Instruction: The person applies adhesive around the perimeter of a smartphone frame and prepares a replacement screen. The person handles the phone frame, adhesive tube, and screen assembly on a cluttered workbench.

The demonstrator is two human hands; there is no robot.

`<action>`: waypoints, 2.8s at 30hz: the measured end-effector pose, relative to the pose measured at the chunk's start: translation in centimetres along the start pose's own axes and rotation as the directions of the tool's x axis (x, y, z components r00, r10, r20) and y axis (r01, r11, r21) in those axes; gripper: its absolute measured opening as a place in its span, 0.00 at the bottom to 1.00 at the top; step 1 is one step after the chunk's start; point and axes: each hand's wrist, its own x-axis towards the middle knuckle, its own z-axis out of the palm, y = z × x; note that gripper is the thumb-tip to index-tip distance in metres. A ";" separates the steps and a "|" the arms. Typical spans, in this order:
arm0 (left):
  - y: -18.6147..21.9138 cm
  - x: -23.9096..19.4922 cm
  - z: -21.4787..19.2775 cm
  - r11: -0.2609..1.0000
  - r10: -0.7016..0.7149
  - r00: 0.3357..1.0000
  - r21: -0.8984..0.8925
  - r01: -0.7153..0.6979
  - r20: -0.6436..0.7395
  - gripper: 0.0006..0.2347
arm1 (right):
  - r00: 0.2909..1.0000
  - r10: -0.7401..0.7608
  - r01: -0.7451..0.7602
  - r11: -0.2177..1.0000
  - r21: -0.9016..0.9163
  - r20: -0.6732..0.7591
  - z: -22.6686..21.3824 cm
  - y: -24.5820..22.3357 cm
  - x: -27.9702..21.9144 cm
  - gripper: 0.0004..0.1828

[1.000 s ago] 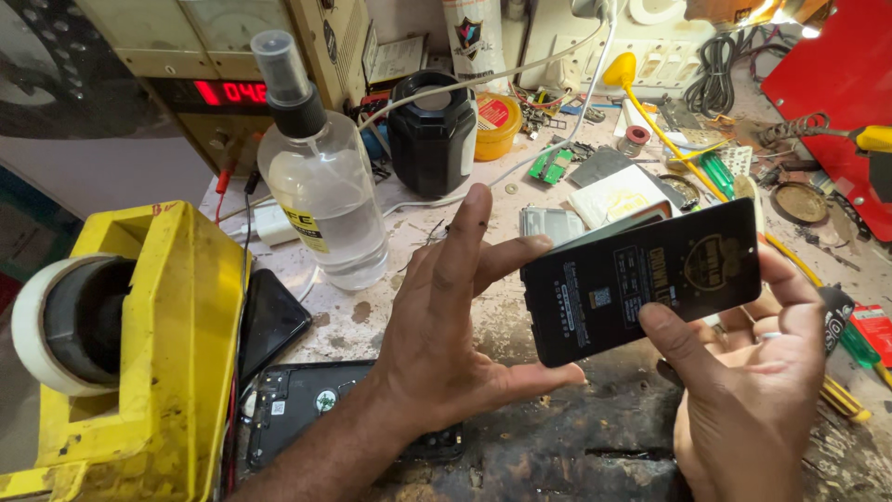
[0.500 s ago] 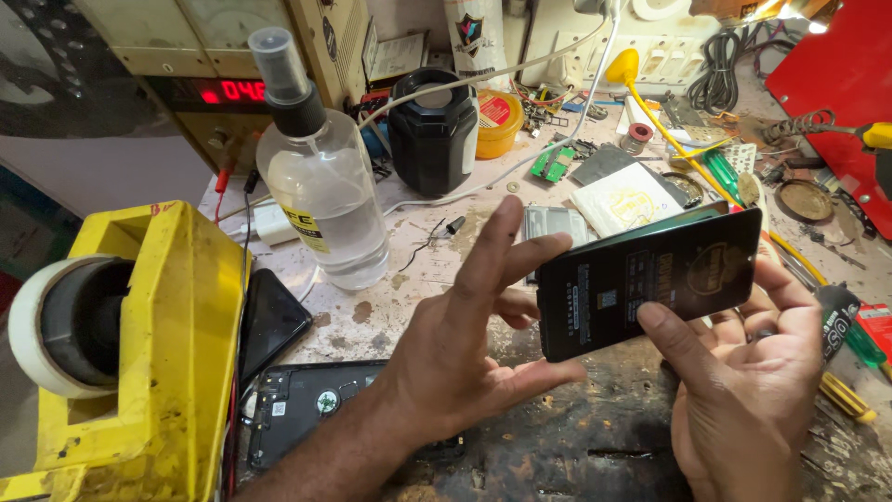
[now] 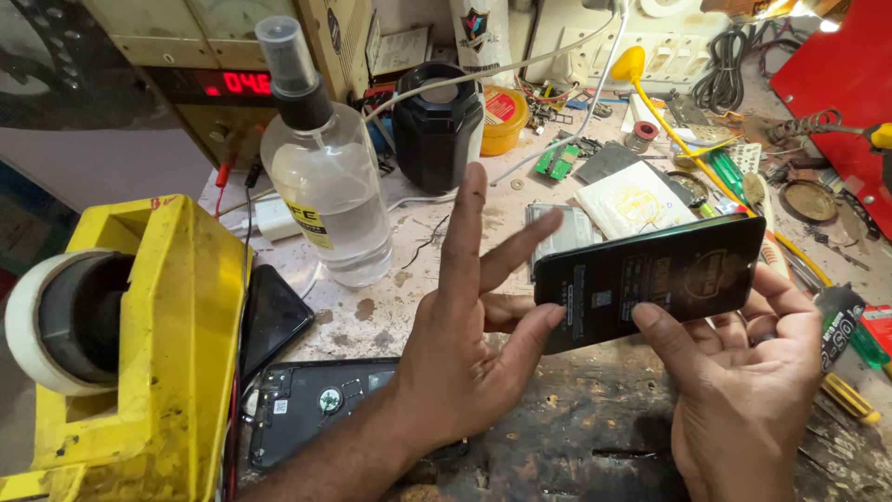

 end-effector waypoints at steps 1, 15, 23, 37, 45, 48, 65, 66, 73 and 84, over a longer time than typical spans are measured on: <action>0.0 0.1 0.0 1.000 0.008 1.000 0.014 -0.008 -0.006 0.44 | 1.000 0.010 -0.010 1.000 0.008 -0.014 0.0 0.1 0.0 0.43; 0.3 0.1 0.7 0.988 -0.143 0.986 -0.063 0.138 -0.088 0.41 | 0.998 -0.056 0.056 0.998 0.010 -0.040 0.4 -0.4 -0.3 0.43; -0.5 0.6 1.0 0.910 -0.338 0.935 -0.288 0.297 -0.106 0.33 | 0.996 -0.062 0.054 0.991 -0.122 -0.061 0.6 -0.7 -0.4 0.43; -1.8 0.8 0.6 0.798 -0.514 0.856 -0.399 0.452 -0.060 0.09 | 0.996 -0.045 0.038 0.995 -0.093 -0.075 0.8 -0.4 -0.3 0.43; -3.5 2.1 -0.4 0.828 -0.430 0.878 -0.479 0.291 -0.210 0.10 | 0.992 0.120 -0.123 0.990 0.073 0.044 -1.4 -0.5 1.6 0.25; -3.5 2.7 -1.3 0.803 -0.422 0.891 -0.526 0.281 -0.168 0.09 | 0.969 0.192 -0.210 0.972 0.109 0.158 -2.8 -1.0 3.2 0.23; -5.0 5.6 -0.9 0.800 -0.468 0.882 -0.452 0.395 -0.059 0.10 | 0.840 0.475 -0.488 0.873 -0.018 0.262 -7.8 0.1 10.9 0.14; -5.0 5.4 -0.7 0.803 -0.474 0.879 -0.441 0.401 -0.063 0.10 | 0.843 0.488 -0.489 0.871 -0.054 0.227 -7.7 0.3 10.9 0.14; -5.2 4.4 -0.5 0.801 -0.481 0.876 -0.425 0.421 -0.039 0.10 | 0.871 0.439 -0.451 0.892 0.008 0.219 -7.6 1.2 9.8 0.10; -5.2 3.9 -0.1 0.764 -0.594 0.797 -0.384 0.518 -0.107 0.10 | 0.923 0.369 -0.368 0.929 -0.030 0.113 -8.7 2.5 9.0 0.08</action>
